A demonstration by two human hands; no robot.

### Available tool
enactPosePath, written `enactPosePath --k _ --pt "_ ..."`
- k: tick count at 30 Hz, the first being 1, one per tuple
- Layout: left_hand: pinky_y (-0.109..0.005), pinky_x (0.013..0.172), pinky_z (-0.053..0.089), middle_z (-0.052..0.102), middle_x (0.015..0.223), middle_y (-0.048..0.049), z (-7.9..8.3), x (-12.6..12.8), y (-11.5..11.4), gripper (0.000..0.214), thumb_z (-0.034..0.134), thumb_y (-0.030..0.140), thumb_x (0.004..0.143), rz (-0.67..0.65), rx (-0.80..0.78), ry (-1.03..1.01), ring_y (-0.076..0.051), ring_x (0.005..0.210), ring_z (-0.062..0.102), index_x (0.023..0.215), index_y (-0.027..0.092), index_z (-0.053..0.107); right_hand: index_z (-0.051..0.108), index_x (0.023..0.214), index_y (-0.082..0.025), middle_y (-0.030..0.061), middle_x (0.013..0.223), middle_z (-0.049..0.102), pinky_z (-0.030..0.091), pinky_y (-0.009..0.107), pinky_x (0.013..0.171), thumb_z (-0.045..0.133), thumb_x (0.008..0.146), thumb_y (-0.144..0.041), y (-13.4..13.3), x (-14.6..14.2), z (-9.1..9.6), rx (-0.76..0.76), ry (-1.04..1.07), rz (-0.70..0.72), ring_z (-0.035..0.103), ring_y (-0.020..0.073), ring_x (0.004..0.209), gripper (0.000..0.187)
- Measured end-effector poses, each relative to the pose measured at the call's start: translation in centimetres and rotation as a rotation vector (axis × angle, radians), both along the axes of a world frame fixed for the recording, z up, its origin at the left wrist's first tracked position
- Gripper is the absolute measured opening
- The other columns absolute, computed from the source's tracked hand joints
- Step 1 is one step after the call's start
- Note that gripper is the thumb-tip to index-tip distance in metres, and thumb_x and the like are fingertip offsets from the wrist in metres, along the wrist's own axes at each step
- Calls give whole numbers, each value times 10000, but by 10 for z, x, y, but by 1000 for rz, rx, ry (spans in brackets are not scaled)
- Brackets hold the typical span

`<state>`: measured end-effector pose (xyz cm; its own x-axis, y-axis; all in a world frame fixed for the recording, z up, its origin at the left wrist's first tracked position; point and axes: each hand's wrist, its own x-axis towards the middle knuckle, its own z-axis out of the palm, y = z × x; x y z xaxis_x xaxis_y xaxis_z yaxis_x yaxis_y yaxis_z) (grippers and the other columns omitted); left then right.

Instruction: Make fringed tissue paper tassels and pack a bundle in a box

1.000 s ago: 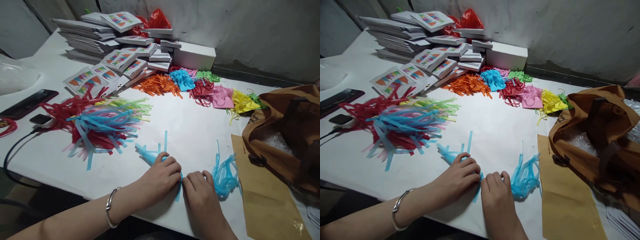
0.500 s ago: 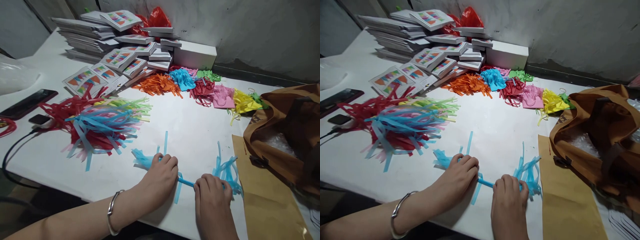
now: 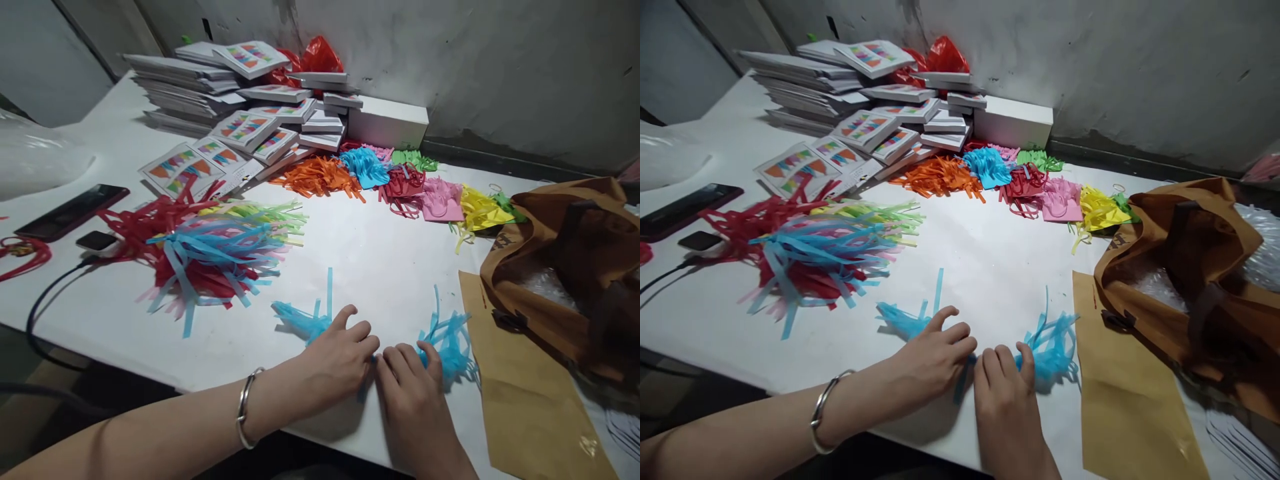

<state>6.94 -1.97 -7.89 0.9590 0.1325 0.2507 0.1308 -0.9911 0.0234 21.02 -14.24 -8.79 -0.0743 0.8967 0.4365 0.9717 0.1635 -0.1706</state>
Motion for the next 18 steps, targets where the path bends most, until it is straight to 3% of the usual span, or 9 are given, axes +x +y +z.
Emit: enactPosePath --k 7,10,12,15,18 --pt "-510 992 306 579 714 -8 13 -4 3 302 687 103 857 12 6 34 -215 804 495 583 192 595 605 740 -205 37 722 557 299 474 1021 472 804 8 11 11 10 19 -320 158 474 225 744 259" --pt "-481 986 323 596 723 -9 12 0 3 280 666 99 866 -10 3 44 -213 816 518 606 190 612 576 685 -209 23 691 548 311 433 964 474 841 -1 21 16 6 79 -314 187 467 207 713 279" --pt "-455 953 349 626 746 -13 13 1 6 239 675 103 834 44 -45 64 -209 828 543 615 182 623 559 679 -207 14 690 551 310 417 931 493 883 -39 25 18 5 93 -285 165 473 194 710 273" --pt "-414 888 385 677 805 -11 25 -5 13 155 702 127 784 143 -173 56 -198 838 587 643 176 658 582 723 -198 9 719 577 316 406 915 487 929 -68 25 21 9 103 -263 157 493 179 721 261" --pt "-358 879 422 718 912 -25 52 -18 19 120 646 177 882 161 -473 -18 -182 881 634 795 192 727 646 866 -178 29 808 646 324 422 945 418 954 -33 18 27 28 149 -231 173 539 173 786 283"
